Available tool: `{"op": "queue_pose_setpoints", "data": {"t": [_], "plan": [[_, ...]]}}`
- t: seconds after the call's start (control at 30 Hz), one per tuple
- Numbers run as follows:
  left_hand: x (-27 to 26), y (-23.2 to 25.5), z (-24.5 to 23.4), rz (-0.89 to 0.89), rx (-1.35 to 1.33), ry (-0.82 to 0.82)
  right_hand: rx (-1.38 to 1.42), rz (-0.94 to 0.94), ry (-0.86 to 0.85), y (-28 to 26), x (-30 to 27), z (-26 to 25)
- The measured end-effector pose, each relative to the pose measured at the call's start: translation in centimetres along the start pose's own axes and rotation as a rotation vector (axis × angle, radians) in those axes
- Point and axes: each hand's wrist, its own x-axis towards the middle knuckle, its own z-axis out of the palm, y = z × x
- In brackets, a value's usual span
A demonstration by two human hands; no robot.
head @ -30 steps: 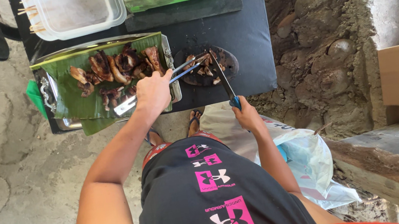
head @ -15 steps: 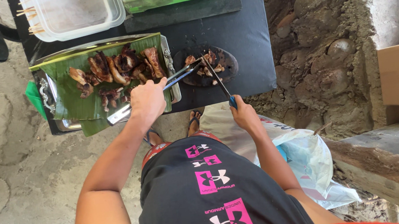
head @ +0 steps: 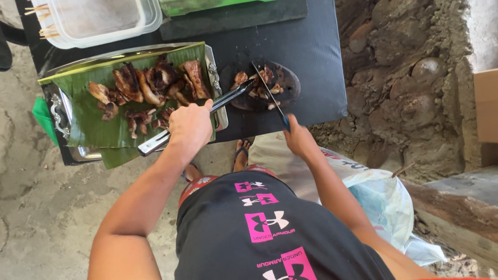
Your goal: The person chops grilled meat on a wooden board using a knife while holding it with tongs, then walks to a charcoal grill and adjusts meat skewers with the tongs.
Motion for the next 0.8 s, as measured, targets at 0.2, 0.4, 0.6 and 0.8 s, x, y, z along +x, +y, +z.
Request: {"op": "queue_pose_setpoints", "data": {"t": [0.2, 0.4, 0.6, 0.8], "plan": [[0.0, -0.3, -0.2, 0.02, -0.028, -0.002, -0.008, 0.06, -0.003, 0.9, -3.2, -0.3], [-0.1, -0.5, -0.4, 0.011, -0.054, 0.004, -0.082, 0.014, 0.04, 1.6, -2.8, -0.6], [-0.6, -0.5, 0.9, -0.002, -0.084, 0.016, -0.09, 0.102, -0.003, 0.8, -3.7, -1.0], [-1.3, -0.4, 1.1, 0.0, -0.094, 0.022, -0.098, 0.098, -0.017, 1.5, -5.1, -1.8]]}}
